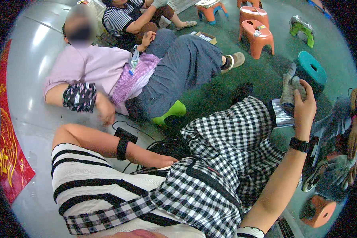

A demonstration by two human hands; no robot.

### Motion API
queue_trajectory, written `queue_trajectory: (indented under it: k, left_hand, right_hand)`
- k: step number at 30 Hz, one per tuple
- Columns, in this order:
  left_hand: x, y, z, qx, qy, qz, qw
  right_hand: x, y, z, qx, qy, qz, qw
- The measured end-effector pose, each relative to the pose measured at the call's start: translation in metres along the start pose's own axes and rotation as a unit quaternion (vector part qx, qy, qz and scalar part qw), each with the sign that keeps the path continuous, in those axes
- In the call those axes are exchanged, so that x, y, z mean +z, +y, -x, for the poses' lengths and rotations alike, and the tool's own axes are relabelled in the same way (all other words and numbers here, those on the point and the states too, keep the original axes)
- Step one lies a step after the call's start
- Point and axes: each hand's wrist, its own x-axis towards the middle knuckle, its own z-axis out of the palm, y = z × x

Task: The person takes off their gloves, sits down, picks up a bundle of metal pins from a box, and separates the pins one by one by hand.

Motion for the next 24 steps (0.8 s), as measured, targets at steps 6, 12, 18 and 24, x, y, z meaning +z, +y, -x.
queue_trajectory:
  k: [6, 12, 18, 24]
  left_hand:
    - [0.011, -0.009, 0.007, -0.009, -0.020, 0.038, 0.999]
    - [0.003, -0.001, 0.001, -0.022, -0.037, 0.067, 0.997]
    - [-0.006, 0.001, 0.018, -0.036, -0.039, 0.092, 0.994]
    - [-0.011, 0.007, 0.016, -0.045, -0.045, 0.116, 0.991]
  right_hand:
    - [0.001, 0.003, -0.002, -0.021, 0.000, -0.011, 1.000]
    - [-0.001, 0.009, -0.005, 0.002, -0.018, -0.023, 1.000]
    - [-0.002, -0.006, -0.002, -0.012, 0.001, 0.003, 1.000]
    - [-0.002, -0.006, -0.001, 0.015, -0.008, 0.003, 1.000]
